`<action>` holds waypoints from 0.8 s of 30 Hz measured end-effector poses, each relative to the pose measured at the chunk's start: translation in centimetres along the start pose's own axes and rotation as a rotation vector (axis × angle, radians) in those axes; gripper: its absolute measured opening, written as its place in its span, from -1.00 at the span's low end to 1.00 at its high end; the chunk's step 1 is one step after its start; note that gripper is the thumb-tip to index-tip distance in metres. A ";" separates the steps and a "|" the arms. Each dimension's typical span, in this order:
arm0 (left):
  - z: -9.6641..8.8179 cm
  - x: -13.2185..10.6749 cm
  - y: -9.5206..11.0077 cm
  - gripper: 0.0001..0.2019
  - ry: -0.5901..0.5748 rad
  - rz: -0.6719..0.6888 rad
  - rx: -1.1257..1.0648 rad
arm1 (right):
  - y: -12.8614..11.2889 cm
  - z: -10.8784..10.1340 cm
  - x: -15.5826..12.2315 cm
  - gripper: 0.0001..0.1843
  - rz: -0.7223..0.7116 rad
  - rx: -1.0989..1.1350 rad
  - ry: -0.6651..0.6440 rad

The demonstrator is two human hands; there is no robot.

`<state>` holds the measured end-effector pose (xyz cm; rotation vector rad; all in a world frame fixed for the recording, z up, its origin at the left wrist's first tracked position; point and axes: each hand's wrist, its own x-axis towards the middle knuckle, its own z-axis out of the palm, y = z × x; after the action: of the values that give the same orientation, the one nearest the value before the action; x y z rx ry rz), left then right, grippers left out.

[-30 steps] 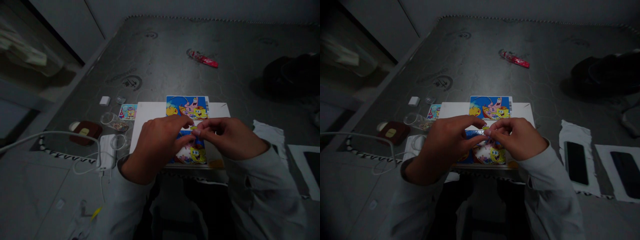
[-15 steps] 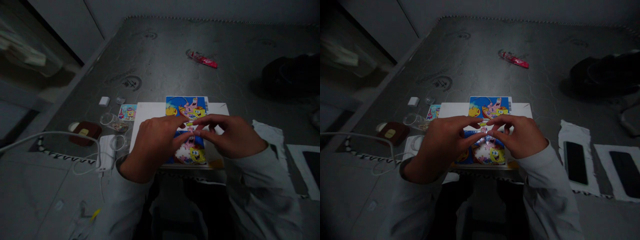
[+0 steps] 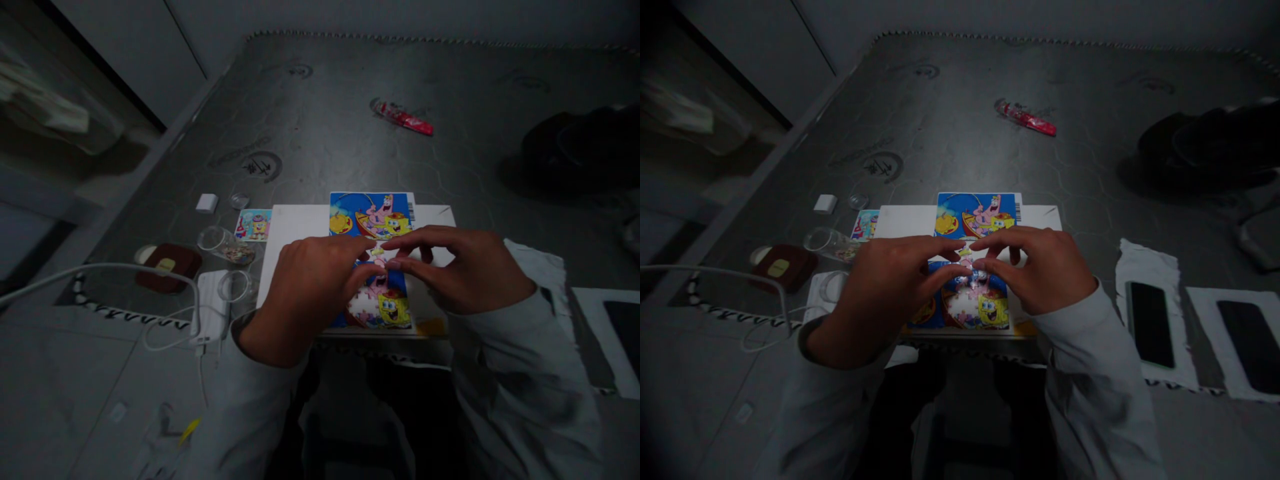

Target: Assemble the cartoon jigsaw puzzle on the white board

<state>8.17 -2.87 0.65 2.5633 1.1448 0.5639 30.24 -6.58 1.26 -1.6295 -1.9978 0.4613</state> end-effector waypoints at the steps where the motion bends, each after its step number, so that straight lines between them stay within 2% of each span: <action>1: 0.0 0.0 0.0 -0.69 -0.001 -0.002 -0.007 | -0.1 -0.1 0.0 -0.80 0.006 0.008 -0.014; 4: -0.1 0.0 0.1 -0.70 0.003 -0.002 -0.032 | -0.3 -0.2 0.1 -0.78 0.044 0.030 -0.055; 12: 0.0 0.0 0.2 -0.66 0.105 -0.031 -0.047 | -0.4 0.3 0.0 -0.76 0.133 0.105 -0.063; 15: 0.1 0.0 0.3 -0.63 0.117 -0.037 -0.035 | -0.8 0.2 0.0 -0.70 0.141 0.127 -0.088; 24: -0.1 0.0 0.2 -0.67 0.104 0.004 -0.048 | -0.9 0.0 0.0 -0.72 0.176 0.098 -0.047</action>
<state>8.22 -2.99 0.76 2.5225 1.1447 0.7246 29.56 -6.81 1.77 -1.7549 -1.8419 0.6576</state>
